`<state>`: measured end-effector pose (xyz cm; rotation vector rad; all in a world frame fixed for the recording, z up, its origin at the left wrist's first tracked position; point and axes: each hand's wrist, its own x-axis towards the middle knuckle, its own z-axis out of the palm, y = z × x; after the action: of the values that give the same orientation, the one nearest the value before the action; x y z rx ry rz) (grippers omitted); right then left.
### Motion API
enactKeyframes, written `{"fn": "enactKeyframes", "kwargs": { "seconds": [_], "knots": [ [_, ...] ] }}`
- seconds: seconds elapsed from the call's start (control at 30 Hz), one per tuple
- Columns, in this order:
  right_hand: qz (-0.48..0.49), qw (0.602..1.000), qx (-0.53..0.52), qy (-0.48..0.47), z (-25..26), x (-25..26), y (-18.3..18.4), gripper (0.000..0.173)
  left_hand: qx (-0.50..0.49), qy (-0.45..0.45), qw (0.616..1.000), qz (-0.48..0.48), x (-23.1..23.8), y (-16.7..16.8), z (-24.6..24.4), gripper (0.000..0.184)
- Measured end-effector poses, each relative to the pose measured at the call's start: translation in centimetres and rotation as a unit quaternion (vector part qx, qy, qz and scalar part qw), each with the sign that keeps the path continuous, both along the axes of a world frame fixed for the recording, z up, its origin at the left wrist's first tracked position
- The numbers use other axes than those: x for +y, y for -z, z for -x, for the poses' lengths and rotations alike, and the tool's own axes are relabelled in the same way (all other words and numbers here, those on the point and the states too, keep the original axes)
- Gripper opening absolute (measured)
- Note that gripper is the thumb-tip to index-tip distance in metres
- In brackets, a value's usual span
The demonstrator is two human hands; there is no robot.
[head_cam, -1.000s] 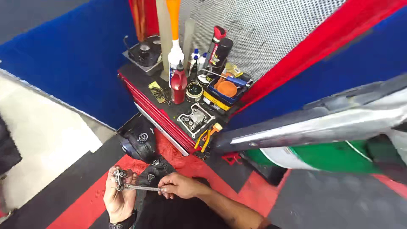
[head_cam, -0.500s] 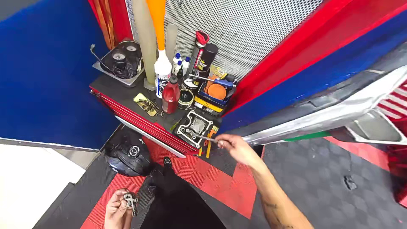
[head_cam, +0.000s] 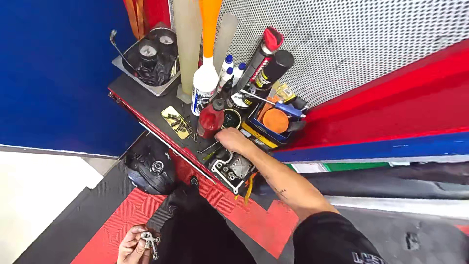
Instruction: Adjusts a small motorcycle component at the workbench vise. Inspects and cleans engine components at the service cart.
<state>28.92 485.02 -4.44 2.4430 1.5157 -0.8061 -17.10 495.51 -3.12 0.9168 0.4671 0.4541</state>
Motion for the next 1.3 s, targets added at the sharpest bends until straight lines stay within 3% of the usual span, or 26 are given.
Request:
{"fn": "enactKeyframes", "kwargs": {
  "seconds": [0.27,0.57,0.67,0.8,0.87,0.97,1.13,1.3],
  "knots": [
    [0.02,1.0,-0.006,0.017,-0.3,0.1,0.8,0.022,0.013,0.048,0.999,0.013,-1.3,0.2,-4.4,0.027],
    [-0.174,0.977,0.089,0.091,-3.0,-5.5,-4.4,0.022,0.008,0.108,0.994,-0.011,-0.8,0.6,-8.3,0.028],
    [-0.257,0.945,0.076,0.19,-3.2,-9.2,-6.4,0.024,0.007,0.121,0.993,-0.015,-0.7,0.8,-9.2,0.027],
    [-0.321,0.866,0.059,0.378,-1.2,-14.8,-6.1,0.024,0.003,0.15,0.989,-0.01,-0.1,1.0,-10.2,0.027],
    [-0.307,0.837,0.037,0.451,0.4,-17.1,-4.5,0.022,0.004,0.178,0.984,-0.003,0.2,0.9,-10.7,0.028],
    [-0.235,0.83,-0.015,0.505,2.0,-18.6,-1.5,0.022,0.009,0.225,0.974,0.002,0.8,0.5,-12.1,0.027],
    [-0.138,0.835,0.017,0.532,0.2,-18.0,4.2,0.025,0.008,0.278,0.96,0.018,1.5,-0.1,-15.3,0.027],
    [-0.078,0.842,0.038,0.533,-1.2,-17.2,5.2,0.024,-0.007,0.285,0.958,0.013,1.6,-0.6,-17.1,0.027]
  ]
}}
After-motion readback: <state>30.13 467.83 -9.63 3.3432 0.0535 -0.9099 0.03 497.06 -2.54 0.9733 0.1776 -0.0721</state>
